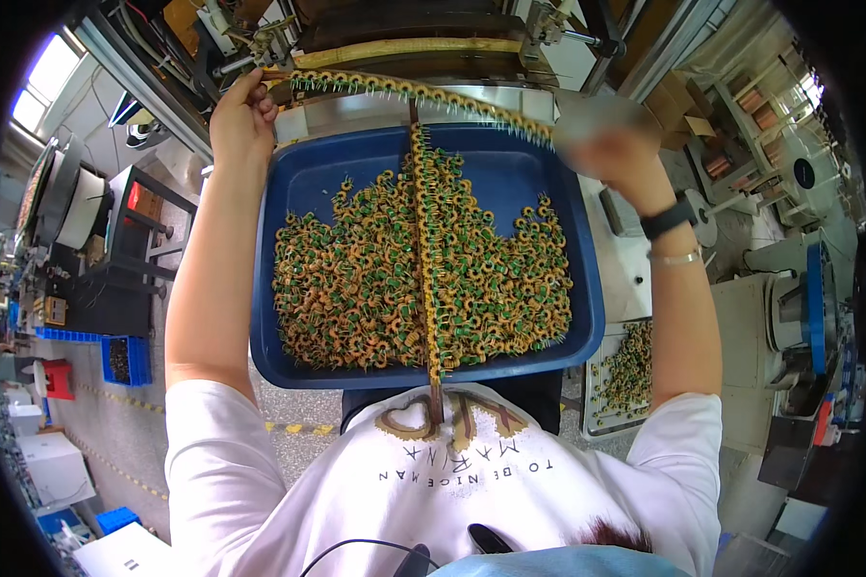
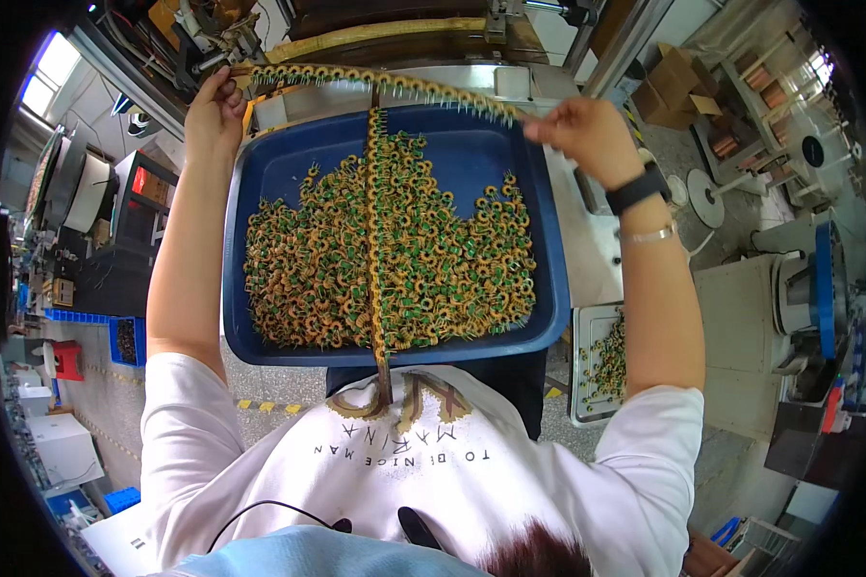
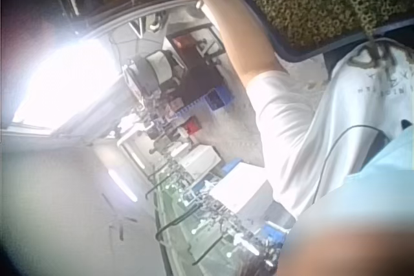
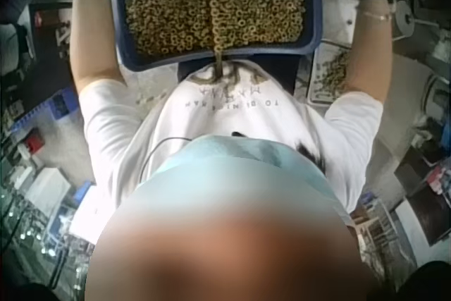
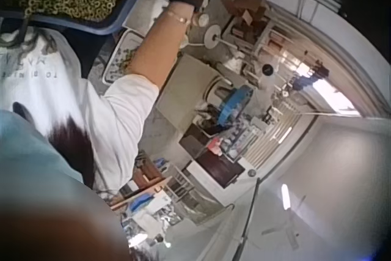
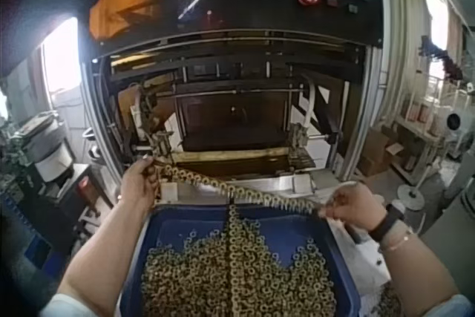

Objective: Picking and placing small colorful eyelet components onto a metal strip guide at a workstation.

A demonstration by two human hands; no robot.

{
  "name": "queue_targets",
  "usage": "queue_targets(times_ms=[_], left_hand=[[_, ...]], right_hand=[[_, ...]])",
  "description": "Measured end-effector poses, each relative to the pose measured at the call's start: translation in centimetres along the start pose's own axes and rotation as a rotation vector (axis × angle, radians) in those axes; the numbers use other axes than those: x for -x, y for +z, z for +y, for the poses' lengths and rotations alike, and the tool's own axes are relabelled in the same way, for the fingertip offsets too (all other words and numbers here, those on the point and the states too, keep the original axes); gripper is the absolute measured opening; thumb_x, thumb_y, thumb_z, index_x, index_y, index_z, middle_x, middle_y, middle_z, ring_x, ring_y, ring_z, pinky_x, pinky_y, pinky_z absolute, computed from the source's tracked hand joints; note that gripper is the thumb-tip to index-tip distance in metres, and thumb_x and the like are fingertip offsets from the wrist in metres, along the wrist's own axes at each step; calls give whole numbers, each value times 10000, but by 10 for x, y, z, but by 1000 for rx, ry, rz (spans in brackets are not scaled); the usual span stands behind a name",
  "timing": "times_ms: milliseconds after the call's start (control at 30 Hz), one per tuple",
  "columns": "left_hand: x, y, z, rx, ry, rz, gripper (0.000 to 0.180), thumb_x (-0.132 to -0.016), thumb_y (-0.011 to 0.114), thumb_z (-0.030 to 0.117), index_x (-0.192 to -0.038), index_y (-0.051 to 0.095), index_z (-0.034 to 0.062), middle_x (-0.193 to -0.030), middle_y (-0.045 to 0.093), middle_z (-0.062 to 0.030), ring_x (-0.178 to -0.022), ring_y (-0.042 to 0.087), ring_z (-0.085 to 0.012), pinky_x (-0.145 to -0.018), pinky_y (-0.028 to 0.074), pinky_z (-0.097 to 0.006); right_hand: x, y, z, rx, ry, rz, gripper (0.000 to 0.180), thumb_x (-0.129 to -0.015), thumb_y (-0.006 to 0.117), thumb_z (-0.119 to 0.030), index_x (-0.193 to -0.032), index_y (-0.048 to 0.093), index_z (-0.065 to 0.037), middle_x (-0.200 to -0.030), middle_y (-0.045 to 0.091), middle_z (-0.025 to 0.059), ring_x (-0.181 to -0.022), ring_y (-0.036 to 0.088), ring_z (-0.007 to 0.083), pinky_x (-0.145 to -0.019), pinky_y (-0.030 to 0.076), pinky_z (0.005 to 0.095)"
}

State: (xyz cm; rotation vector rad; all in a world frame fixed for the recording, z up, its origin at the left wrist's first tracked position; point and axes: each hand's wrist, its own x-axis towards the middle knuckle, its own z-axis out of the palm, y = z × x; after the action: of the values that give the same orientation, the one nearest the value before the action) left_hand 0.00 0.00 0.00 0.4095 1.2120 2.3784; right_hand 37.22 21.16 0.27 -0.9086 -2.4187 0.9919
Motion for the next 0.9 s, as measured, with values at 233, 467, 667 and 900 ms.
queue_targets(times_ms=[233,467,667,900], left_hand=[[40,16,5,-299,-86,-294,147,-826,620,175,-823,576,35,-667,479,2,-547,416,-92,-482,316,-209],[95,63,-3,-819,-126,-701,427,-835,608,189,-1196,507,-16,-806,567,-15,-642,487,-69,-550,393,-201],[163,67,-2,-943,67,-934,363,-803,595,54,-1162,559,15,-815,573,6,-699,500,-50,-649,416,-181],[257,23,19,-1090,154,-972,174,-775,618,15,-947,635,15,-671,563,-57,-529,493,-115,-494,392,-234]], right_hand=[[145,-5,-45,-71,-18,-565,237,-770,701,-226,-729,562,-39,-540,545,11,-472,477,77,-454,366,237],[234,23,-23,-929,145,-435,200,-808,656,-145,-817,572,37,-533,511,-3,-449,457,37,-425,331,180],[238,47,-14,-817,210,-262,129,-809,634,-77,-840,587,39,-536,512,-10,-449,447,29,-417,317,178],[242,56,-13,-514,105,-32,257,-679,773,-126,-833,614,5,-542,542,-2,-468,465,30,-444,351,185]])
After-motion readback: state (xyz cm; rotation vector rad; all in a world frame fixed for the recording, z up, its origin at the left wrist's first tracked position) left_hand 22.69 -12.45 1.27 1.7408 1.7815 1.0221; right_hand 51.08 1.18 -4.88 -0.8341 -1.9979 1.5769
